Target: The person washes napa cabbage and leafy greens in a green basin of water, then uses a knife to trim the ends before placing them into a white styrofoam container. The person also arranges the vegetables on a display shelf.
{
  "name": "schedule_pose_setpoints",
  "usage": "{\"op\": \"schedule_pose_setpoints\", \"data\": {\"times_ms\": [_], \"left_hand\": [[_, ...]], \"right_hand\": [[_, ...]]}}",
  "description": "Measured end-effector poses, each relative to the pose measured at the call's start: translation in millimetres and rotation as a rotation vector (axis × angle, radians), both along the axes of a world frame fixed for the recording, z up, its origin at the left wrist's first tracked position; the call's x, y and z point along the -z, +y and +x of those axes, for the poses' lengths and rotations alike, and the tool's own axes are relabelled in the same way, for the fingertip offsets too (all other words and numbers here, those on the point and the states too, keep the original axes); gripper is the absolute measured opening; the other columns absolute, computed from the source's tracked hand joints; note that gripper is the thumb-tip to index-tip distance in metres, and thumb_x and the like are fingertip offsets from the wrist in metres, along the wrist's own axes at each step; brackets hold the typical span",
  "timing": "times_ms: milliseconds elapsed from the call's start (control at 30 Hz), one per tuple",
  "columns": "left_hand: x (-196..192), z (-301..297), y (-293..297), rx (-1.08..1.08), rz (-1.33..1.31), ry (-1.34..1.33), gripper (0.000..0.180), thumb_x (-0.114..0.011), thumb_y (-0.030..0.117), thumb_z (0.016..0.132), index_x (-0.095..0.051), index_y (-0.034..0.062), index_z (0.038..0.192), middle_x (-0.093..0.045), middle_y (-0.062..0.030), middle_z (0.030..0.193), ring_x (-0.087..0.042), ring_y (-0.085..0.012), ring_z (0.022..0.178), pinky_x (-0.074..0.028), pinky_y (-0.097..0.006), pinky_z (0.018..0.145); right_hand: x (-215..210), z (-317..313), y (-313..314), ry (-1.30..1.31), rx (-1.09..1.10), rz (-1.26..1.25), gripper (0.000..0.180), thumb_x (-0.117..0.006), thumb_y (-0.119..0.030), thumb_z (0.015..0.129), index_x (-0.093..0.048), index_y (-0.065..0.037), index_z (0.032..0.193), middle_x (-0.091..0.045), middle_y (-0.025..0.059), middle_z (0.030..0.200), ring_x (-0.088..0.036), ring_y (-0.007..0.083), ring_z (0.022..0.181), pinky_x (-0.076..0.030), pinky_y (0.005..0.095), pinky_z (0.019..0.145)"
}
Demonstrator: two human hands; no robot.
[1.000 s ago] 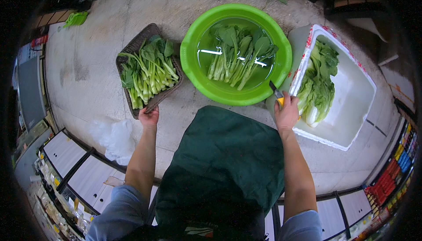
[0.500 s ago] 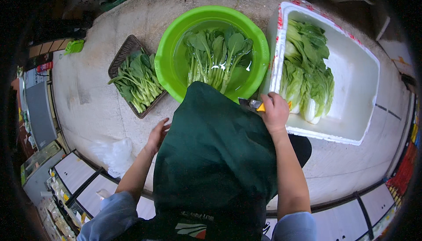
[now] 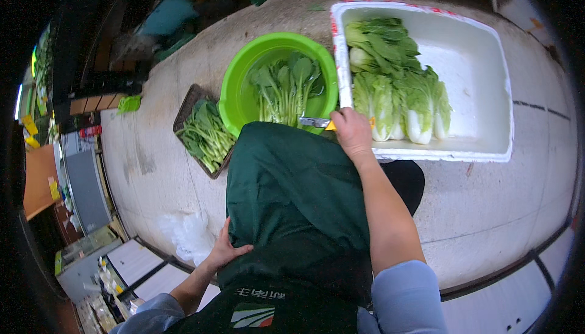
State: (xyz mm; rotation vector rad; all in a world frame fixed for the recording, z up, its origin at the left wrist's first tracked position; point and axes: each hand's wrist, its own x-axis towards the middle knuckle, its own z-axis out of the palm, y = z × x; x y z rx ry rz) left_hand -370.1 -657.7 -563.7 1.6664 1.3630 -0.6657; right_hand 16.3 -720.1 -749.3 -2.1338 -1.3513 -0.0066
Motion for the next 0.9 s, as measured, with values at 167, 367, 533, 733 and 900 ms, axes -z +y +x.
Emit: {"op": "schedule_pose_setpoints", "data": {"times_ms": [167, 367, 533, 733, 900], "left_hand": [[15.2, -25.0, 4.4, -0.013, -0.122, -0.073, 0.116, -0.082, 0.031, 0.06, -0.002, 0.0034, 0.14, -0.024, -0.024, 0.134, -0.027, -0.0351, 0.126, -0.026, -0.038, 0.105], [27.9, -43.7, 0.5, -0.128, -0.344, -0.331, 0.101, -0.073, 0.012, 0.068, -0.003, 0.0049, 0.14, -0.028, -0.014, 0.133, -0.029, -0.0246, 0.125, -0.026, -0.036, 0.104], [9.3, -29.3, -13.6, -0.278, -0.488, -0.355, 0.093, -0.068, 0.001, 0.07, -0.005, 0.0113, 0.138, -0.032, -0.0095, 0.13, -0.035, -0.0214, 0.121, -0.032, -0.036, 0.101], [6.2, -38.5, -16.2, -0.173, -0.34, -0.305, 0.088, -0.068, 0.002, 0.07, -0.007, 0.0083, 0.133, -0.035, -0.0131, 0.125, -0.038, -0.024, 0.117, -0.033, -0.034, 0.099], [10.9, -21.3, -13.5, -0.243, -0.279, -0.256, 0.079, -0.068, 0.003, 0.071, -0.013, 0.0063, 0.127, -0.038, -0.014, 0.123, -0.041, -0.0241, 0.115, -0.036, -0.034, 0.097]], "right_hand": [[5.0, 3.9, -4.9, 0.022, 0.022, 0.046, 0.018, -0.056, -0.008, 0.071, -0.055, -0.015, 0.087, -0.052, 0.0034, 0.08, -0.056, 0.023, 0.075, -0.044, 0.0358, 0.062], [14.6, 10.1, -14.2, 0.009, 0.013, 0.056, 0.017, -0.056, -0.01, 0.069, -0.052, -0.014, 0.085, -0.049, 0.0062, 0.078, -0.056, 0.0242, 0.075, -0.044, 0.0361, 0.063], [13.8, 6.1, -14.4, 0.022, 0.001, 0.03, 0.015, -0.055, -0.01, 0.07, -0.05, -0.014, 0.083, -0.048, 0.0062, 0.077, -0.055, 0.0236, 0.075, -0.045, 0.0355, 0.064], [9.8, 8.3, -11.2, -0.015, 0.011, 0.046, 0.012, -0.053, -0.011, 0.071, -0.05, -0.016, 0.082, -0.046, 0.0047, 0.075, -0.055, 0.0212, 0.073, -0.045, 0.0333, 0.063], [13.8, 8.3, -16.5, -0.055, 0.023, 0.03, 0.016, -0.055, -0.01, 0.069, -0.053, -0.015, 0.084, -0.047, 0.0042, 0.076, -0.054, 0.0215, 0.07, -0.045, 0.0333, 0.061]]}}
